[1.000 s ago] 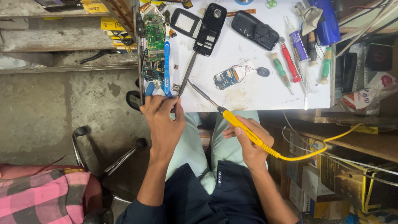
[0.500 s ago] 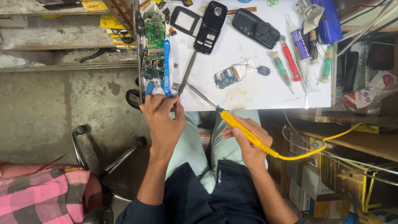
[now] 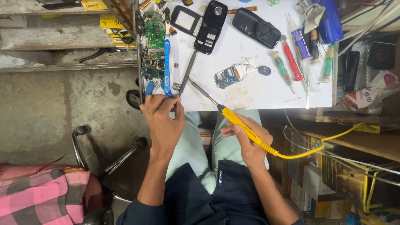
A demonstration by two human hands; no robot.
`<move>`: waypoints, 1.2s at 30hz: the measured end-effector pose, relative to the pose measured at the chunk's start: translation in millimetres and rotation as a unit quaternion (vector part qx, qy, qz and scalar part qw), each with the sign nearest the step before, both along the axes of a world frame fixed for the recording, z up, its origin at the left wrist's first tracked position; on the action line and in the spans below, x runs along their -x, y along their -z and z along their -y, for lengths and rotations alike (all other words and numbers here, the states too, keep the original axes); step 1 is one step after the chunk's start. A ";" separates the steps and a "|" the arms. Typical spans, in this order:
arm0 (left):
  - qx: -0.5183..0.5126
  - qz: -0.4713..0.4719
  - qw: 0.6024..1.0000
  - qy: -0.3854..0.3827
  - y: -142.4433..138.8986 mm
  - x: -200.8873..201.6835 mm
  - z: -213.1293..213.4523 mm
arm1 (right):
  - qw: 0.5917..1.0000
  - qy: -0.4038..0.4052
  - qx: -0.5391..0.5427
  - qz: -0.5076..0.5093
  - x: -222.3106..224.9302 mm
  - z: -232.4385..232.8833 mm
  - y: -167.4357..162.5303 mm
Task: The person cleans a small circuit board with a toothbrush, adjusts a wire on the board, then holds the board against a roll of blue tape while soldering it with a soldering iron. They set the iron down and pick up pliers near the end.
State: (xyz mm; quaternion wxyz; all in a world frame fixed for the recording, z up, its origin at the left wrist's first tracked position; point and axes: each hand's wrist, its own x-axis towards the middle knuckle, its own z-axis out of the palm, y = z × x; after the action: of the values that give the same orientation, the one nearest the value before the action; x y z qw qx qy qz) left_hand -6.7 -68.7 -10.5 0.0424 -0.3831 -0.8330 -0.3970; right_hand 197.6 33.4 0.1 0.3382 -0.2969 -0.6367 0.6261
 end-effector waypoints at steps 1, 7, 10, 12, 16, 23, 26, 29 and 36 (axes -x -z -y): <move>0.002 0.001 1.000 0.000 0.0 0.0 0.1 | 1.000 -0.004 -0.003 0.002 -0.8 1.0 -0.4; 0.004 -0.001 1.000 0.006 -1.5 1.1 0.0 | 1.000 0.001 -0.012 0.006 -1.2 3.3 -0.1; -0.001 0.002 1.000 0.013 -2.5 2.5 0.3 | 1.000 0.016 -0.003 0.000 3.9 0.6 2.7; 0.000 0.005 1.000 0.015 -3.0 2.6 0.7 | 1.000 0.021 0.002 -0.005 6.7 -0.4 3.8; -0.004 0.005 1.000 0.016 -2.9 3.1 0.3 | 1.000 0.020 0.002 -0.001 6.8 4.9 1.8; -0.004 0.002 1.000 0.012 -1.7 2.4 0.3 | 1.000 0.004 -0.020 0.004 1.8 12.3 -2.7; -0.009 0.000 1.000 0.018 -2.4 2.7 0.4 | 0.999 0.009 -0.040 0.010 7.9 7.3 0.8; -0.009 -0.002 1.000 0.017 -3.4 2.8 0.3 | 1.000 0.023 -0.013 -0.005 13.8 4.9 2.5; -0.008 0.005 1.000 0.023 -2.8 4.1 0.3 | 0.999 -0.001 -0.029 0.017 6.5 12.8 -6.7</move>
State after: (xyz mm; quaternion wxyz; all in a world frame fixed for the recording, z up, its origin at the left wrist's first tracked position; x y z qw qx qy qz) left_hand -10.7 -69.0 -7.7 0.0326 -0.3996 -0.8210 -0.4066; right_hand 191.0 20.5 6.7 0.3348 -0.2969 -0.6609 0.6025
